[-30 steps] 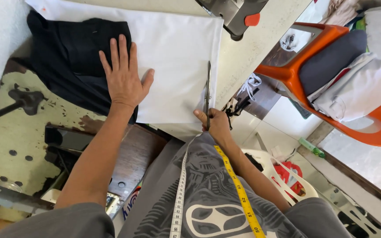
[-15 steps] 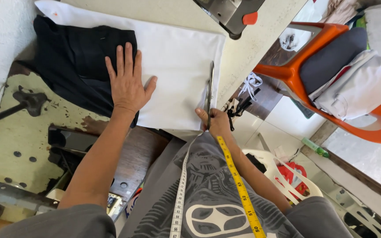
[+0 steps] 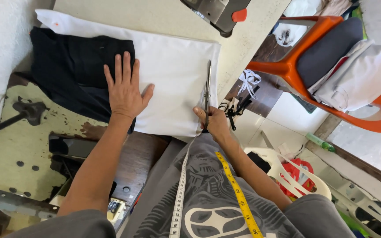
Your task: A person measures, aligns, and cuts white and black fabric pieces on a workshop table using scissors and a measuring tape.
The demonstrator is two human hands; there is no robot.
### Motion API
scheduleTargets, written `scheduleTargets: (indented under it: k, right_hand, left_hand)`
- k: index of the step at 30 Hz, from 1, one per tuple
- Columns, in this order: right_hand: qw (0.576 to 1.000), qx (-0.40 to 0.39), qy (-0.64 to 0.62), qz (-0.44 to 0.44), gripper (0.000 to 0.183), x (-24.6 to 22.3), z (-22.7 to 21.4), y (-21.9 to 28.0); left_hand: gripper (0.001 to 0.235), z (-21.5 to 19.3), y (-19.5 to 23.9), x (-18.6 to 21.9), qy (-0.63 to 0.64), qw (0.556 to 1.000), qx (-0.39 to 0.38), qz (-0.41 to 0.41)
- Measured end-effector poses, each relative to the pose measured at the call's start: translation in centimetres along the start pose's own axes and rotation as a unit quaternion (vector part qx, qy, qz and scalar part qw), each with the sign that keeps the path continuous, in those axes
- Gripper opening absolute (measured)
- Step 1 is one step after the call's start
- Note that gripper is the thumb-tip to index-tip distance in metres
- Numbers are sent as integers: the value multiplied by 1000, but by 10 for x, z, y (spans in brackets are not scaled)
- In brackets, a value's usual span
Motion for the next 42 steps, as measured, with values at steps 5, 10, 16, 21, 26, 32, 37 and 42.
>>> scheduleTargets:
  k: [5, 10, 16, 21, 26, 32, 37, 42]
  right_hand:
    - [999, 12, -44, 2, 54, -4, -5, 6]
    - [999, 7, 33, -21, 57, -42, -11, -3]
    - [998, 27, 0, -49, 59, -35, -9, -24]
    - [998, 36, -15, -45, 55, -38, -12, -27]
    - [997, 37, 61, -38, 61, -71, -24, -24]
    - [998, 52, 12, -43, 57, -43, -18, -45]
    - [997, 34, 47, -45, 61, -70, -28, -38]
    - [996, 32, 55, -57, 61, -70, -26, -53]
  left_hand:
    - [78, -8, -2, 5, -4, 1000, 9, 8]
    - [75, -7, 6, 7, -11, 1000, 14, 9]
    - [76, -3, -3, 1, -10, 1000, 22, 7]
    - [75, -10, -7, 4, -14, 999, 39, 15]
    - [74, -9, -3, 3, -9, 999, 30, 16]
    - [76, -4, -2, 2, -12, 1000, 26, 1]
    - [75, -8, -7, 2, -14, 999, 28, 11]
    - [76, -6, -6, 0, -5, 999, 32, 2]
Point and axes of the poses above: each hand's wrist, its own y-axis away from the middle knuckle, its own z-axis out of the palm, x = y × z, the point moved 5 cm from there along -y, towards the middle knuckle, and after that the axes turned 9 degrees about y, right-handed, at the moved point
